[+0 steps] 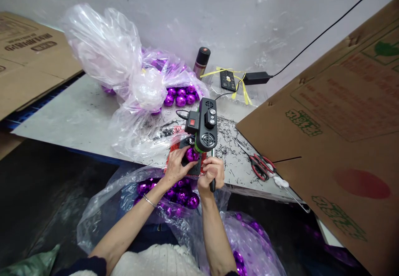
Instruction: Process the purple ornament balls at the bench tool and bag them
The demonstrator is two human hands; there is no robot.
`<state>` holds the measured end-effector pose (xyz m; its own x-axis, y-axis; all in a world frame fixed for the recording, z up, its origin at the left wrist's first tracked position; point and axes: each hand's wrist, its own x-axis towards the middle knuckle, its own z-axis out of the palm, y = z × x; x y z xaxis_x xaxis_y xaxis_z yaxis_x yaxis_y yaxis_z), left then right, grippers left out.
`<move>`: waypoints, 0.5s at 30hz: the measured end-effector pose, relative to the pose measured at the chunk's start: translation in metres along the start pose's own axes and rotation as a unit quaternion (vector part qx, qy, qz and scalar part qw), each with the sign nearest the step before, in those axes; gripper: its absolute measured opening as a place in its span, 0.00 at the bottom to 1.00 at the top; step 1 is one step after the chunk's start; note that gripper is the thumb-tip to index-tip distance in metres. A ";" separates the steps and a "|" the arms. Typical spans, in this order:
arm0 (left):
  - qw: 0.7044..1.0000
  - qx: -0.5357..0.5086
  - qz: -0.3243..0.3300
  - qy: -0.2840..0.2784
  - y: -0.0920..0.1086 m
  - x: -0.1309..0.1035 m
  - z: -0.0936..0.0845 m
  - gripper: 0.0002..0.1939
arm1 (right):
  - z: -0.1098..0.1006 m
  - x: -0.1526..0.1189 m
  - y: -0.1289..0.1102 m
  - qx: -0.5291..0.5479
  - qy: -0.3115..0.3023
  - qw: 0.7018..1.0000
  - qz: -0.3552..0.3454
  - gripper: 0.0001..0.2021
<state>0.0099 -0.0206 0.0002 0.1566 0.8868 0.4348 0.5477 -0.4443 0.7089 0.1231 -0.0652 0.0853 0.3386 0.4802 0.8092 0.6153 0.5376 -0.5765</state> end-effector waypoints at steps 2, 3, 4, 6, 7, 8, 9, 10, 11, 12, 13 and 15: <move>1.000 0.000 0.004 0.003 0.000 0.000 0.000 0.28 | 0.000 -0.001 0.001 0.004 -0.002 1.000 0.004 0.18; 1.000 0.000 0.006 0.004 -0.001 -0.001 0.001 0.28 | 0.000 -0.001 0.002 0.003 -0.003 1.000 0.005 0.18; 1.000 0.001 0.007 0.005 -0.001 -0.001 0.001 0.28 | 0.000 -0.002 0.002 0.000 -0.004 1.000 0.005 0.18; 1.000 0.001 0.010 0.008 -0.001 -0.001 0.001 0.28 | 0.000 -0.003 0.003 -0.006 -0.003 1.000 0.002 0.18; 1.000 0.001 0.010 0.009 -0.001 -0.001 0.001 0.28 | 0.000 -0.003 0.004 -0.008 -0.001 1.000 0.000 0.18; 1.000 0.001 0.011 0.009 0.000 -0.001 0.001 0.28 | 0.000 -0.003 0.004 -0.006 0.002 1.000 -0.001 0.18; 1.000 0.001 0.010 0.008 0.000 -0.001 0.001 0.28 | 0.001 -0.003 0.005 -0.002 0.005 1.000 -0.001 0.18; 1.000 0.002 0.008 0.007 0.000 -0.001 0.001 0.28 | 0.001 -0.004 0.005 0.004 0.007 1.000 0.001 0.18; 1.000 0.004 0.006 0.005 0.000 -0.001 0.001 0.28 | 0.001 -0.004 0.005 0.011 0.008 1.000 0.002 0.17; 1.000 0.005 0.005 0.003 0.000 -0.001 0.001 0.28 | 0.001 -0.004 0.006 0.018 0.008 1.000 0.004 0.17; 1.000 0.005 0.005 0.004 0.000 -0.001 0.001 0.28 | 0.001 -0.004 0.006 0.025 0.007 1.000 0.006 0.17; 1.000 0.005 0.008 0.006 0.000 -0.001 0.001 0.27 | 0.001 -0.004 0.006 0.033 0.009 0.999 0.008 0.17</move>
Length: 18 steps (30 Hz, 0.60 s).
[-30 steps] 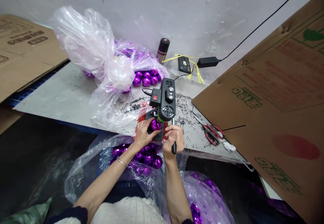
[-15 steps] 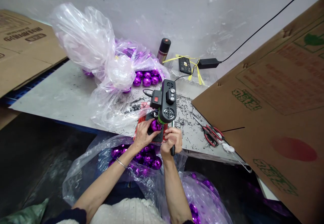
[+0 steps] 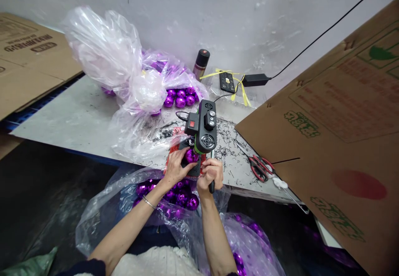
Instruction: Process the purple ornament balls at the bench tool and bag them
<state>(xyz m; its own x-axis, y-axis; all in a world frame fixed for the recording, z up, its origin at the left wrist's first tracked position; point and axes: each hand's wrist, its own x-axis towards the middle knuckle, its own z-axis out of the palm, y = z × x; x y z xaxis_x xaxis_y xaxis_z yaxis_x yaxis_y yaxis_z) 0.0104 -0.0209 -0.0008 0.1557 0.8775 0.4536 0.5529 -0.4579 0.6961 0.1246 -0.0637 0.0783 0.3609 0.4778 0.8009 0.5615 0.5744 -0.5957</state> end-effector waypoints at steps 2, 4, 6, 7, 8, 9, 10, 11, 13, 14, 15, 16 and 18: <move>1.000 0.000 0.001 0.002 0.000 0.000 0.000 0.27 | 0.000 0.000 0.000 0.000 0.001 1.000 0.003 0.17; 1.000 0.000 -0.002 0.000 0.000 0.000 0.000 0.28 | 0.001 0.001 -0.001 0.000 0.002 1.000 0.004 0.17; 1.000 -0.002 -0.006 -0.002 -0.001 0.000 0.000 0.28 | 0.003 0.002 -0.001 0.004 0.008 1.000 -0.002 0.18; 1.000 -0.004 -0.006 -0.003 -0.001 0.000 0.000 0.28 | 0.003 0.002 -0.001 0.006 0.012 1.000 -0.007 0.18; 1.000 -0.007 -0.005 -0.002 -0.001 -0.001 0.001 0.28 | 0.004 0.003 -0.002 0.008 0.017 1.000 -0.011 0.18; 1.000 -0.009 -0.003 -0.002 -0.001 -0.001 0.001 0.28 | 0.005 0.003 -0.002 0.009 0.020 1.000 -0.015 0.18; 1.000 -0.011 -0.002 -0.001 -0.001 0.000 0.001 0.28 | 0.006 0.004 -0.002 0.009 0.022 1.000 -0.018 0.18; 1.000 -0.012 -0.001 -0.001 -0.001 0.000 0.001 0.28 | 0.007 0.004 -0.002 0.009 0.023 1.000 -0.020 0.18; 1.000 -0.013 -0.003 -0.004 -0.001 0.000 0.001 0.28 | 0.007 0.005 -0.001 0.010 0.023 0.999 -0.023 0.18; 1.000 -0.013 -0.006 -0.006 -0.001 0.001 0.001 0.28 | 0.007 0.005 -0.001 0.009 0.023 0.999 -0.024 0.18; 1.000 -0.013 -0.009 -0.009 -0.001 0.001 0.000 0.28 | 0.007 0.005 0.000 0.006 0.022 0.999 -0.026 0.18; 1.000 -0.014 -0.011 -0.011 -0.001 0.002 0.000 0.28 | 0.007 0.004 0.001 0.002 0.021 0.999 -0.029 0.18; 1.000 -0.014 -0.011 -0.012 -0.001 0.002 0.000 0.28 | 0.007 0.002 0.004 -0.008 0.021 0.999 -0.034 0.18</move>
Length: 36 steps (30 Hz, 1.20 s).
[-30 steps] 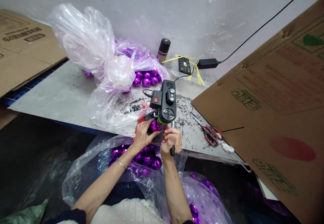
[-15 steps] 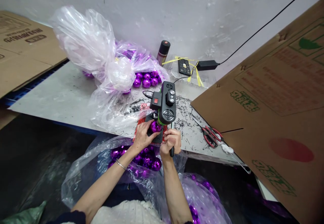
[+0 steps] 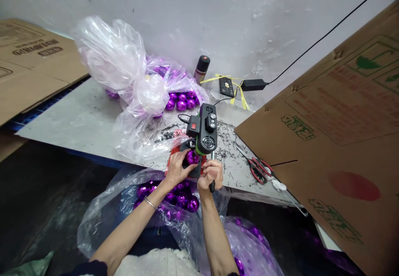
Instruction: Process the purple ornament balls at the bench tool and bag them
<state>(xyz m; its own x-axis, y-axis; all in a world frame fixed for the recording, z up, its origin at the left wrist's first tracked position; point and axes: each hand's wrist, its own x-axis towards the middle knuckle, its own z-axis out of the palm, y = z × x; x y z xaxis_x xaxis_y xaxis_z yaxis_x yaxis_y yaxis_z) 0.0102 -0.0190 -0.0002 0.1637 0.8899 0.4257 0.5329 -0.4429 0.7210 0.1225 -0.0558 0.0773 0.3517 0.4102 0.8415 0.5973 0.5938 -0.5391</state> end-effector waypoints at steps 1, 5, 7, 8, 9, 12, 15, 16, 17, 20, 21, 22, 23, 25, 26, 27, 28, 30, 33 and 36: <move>1.000 0.001 0.001 0.001 0.000 0.000 0.000 0.27 | 0.000 -0.001 0.002 -0.005 -0.001 1.000 -0.003 0.18; 1.000 0.002 0.009 0.010 0.001 0.000 0.000 0.26 | 0.000 -0.007 0.009 -0.015 -0.014 0.999 -0.028 0.19; 1.000 -0.005 0.012 0.010 0.001 0.002 0.000 0.26 | 0.000 -0.005 0.008 -0.016 -0.015 0.999 -0.037 0.20; 1.000 -0.010 0.011 0.008 0.001 0.003 0.000 0.26 | 0.000 -0.002 0.005 -0.017 -0.011 0.999 -0.036 0.20; 1.000 -0.016 0.008 0.005 0.001 0.005 -0.001 0.26 | 0.000 0.003 0.000 -0.019 -0.008 0.999 -0.026 0.20; 0.999 -0.034 -0.006 -0.011 0.001 0.006 -0.006 0.27 | -0.004 0.026 -0.021 -0.028 -0.012 0.999 0.041 0.20; 0.998 -0.051 0.026 -0.036 0.001 -0.011 -0.020 0.27 | -0.008 0.049 -0.040 -0.027 -0.036 0.994 0.102 0.20; 0.996 -0.052 0.048 -0.047 0.002 -0.020 -0.027 0.28 | -0.009 0.053 -0.043 -0.023 -0.041 0.994 0.103 0.20; 0.994 -0.050 0.070 -0.060 0.002 -0.030 -0.035 0.30 | -0.010 0.055 -0.045 -0.020 -0.044 0.994 0.097 0.21; 0.991 -0.032 0.102 -0.080 0.002 -0.044 -0.058 0.40 | -0.009 0.049 -0.042 -0.024 -0.040 0.997 0.061 0.20; 0.992 -0.025 0.099 -0.074 0.000 -0.038 -0.065 0.41 | -0.008 0.045 -0.040 -0.027 -0.035 0.998 0.052 0.20; 0.994 -0.016 0.092 -0.062 -0.003 -0.026 -0.071 0.39 | -0.007 0.041 -0.039 -0.029 -0.032 0.998 0.046 0.20; 0.996 -0.003 0.080 -0.046 -0.009 -0.008 -0.076 0.33 | -0.006 0.038 -0.037 -0.030 -0.029 0.998 0.041 0.20; 0.998 0.047 0.047 -0.010 -0.025 0.042 -0.084 0.23 | -0.006 0.035 -0.035 -0.032 -0.028 0.999 0.034 0.20; 0.997 0.081 0.017 0.005 -0.034 0.070 -0.087 0.22 | -0.006 0.034 -0.035 -0.035 -0.031 0.998 0.030 0.20; 0.993 0.117 -0.016 0.008 -0.044 0.098 -0.090 0.22 | -0.007 0.033 -0.034 -0.038 -0.037 0.998 0.026 0.20; 0.988 0.150 -0.042 -0.007 -0.053 0.124 -0.093 0.24 | -0.008 0.033 -0.033 -0.043 -0.043 0.998 0.021 0.19; 0.976 0.198 -0.090 -0.033 -0.067 0.163 -0.098 0.27 | -0.009 0.031 -0.032 -0.054 -0.052 0.997 0.016 0.19; 0.965 0.219 -0.134 -0.045 -0.079 0.192 -0.103 0.24 | -0.010 0.029 -0.030 -0.065 -0.049 0.997 0.014 0.19; 0.965 0.206 -0.157 -0.043 -0.083 0.204 -0.106 0.20 | -0.007 0.028 -0.030 -0.056 -0.036 0.998 0.015 0.19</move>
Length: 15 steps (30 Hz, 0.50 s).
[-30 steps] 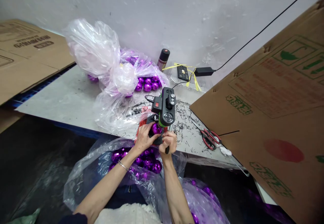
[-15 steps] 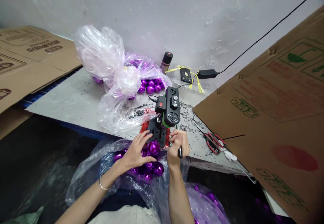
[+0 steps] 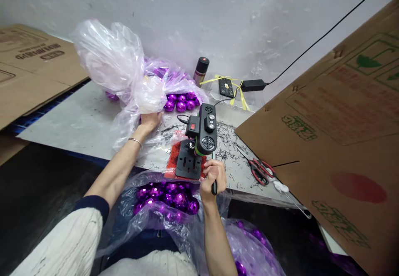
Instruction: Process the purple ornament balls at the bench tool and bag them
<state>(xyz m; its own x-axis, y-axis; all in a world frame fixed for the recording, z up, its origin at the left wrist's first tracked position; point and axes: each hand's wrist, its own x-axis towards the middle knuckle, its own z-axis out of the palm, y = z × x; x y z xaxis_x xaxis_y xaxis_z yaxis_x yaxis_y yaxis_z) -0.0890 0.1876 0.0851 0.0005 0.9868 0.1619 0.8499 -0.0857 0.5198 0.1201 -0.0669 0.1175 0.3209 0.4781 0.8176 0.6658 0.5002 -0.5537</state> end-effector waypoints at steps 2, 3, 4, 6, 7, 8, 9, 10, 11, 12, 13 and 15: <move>1.000 -0.017 -0.019 -0.015 0.001 0.008 -0.002 0.18 | 0.001 0.000 0.000 0.010 0.005 1.000 0.001 0.18; 0.999 -0.027 -0.032 -0.027 0.002 0.012 -0.004 0.17 | 0.002 0.000 0.000 0.014 0.006 1.000 0.001 0.19; 0.998 -0.035 -0.046 -0.040 0.003 0.016 -0.005 0.16 | 0.002 0.000 0.000 0.017 0.006 1.000 0.000 0.19; 0.995 -0.045 -0.068 -0.061 0.006 0.018 -0.009 0.13 | 0.002 0.000 0.001 0.017 0.005 1.000 -0.005 0.19; 0.993 -0.058 -0.076 -0.063 0.008 0.016 -0.011 0.12 | 0.002 0.000 0.001 0.017 0.004 1.000 -0.007 0.19; 0.991 -0.086 -0.082 -0.064 0.009 0.011 -0.014 0.12 | 0.001 0.000 0.002 0.017 0.002 1.000 -0.009 0.18; 0.985 -0.139 -0.086 -0.064 0.011 0.003 -0.016 0.12 | 0.001 0.000 0.002 0.018 0.001 1.000 -0.010 0.19; 0.969 -0.216 -0.094 -0.069 0.012 -0.008 -0.018 0.13 | 0.001 0.001 0.001 0.020 0.000 1.000 -0.010 0.19; 0.942 -0.308 -0.107 -0.081 0.012 -0.021 -0.020 0.15 | 0.001 0.003 0.000 0.023 0.000 1.000 -0.006 0.19; 0.901 -0.403 -0.123 -0.099 0.012 -0.037 -0.021 0.17 | 0.000 0.005 -0.002 0.027 -0.001 1.000 0.000 0.19; 0.854 -0.485 -0.143 -0.123 0.012 -0.054 -0.023 0.18 | 0.000 0.008 -0.004 0.031 0.000 0.999 0.007 0.19; 0.767 -0.590 -0.187 -0.171 0.012 -0.089 -0.027 0.18 | -0.001 0.016 -0.009 0.037 0.001 0.999 0.029 0.20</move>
<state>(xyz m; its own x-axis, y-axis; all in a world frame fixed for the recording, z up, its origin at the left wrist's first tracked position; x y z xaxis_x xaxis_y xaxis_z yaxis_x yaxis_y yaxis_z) -0.0932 0.0948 0.0993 0.1817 0.9337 -0.3086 -0.2434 0.3467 0.9058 0.1199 -0.0644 0.1354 0.3590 0.5061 0.7842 0.5948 0.5234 -0.6101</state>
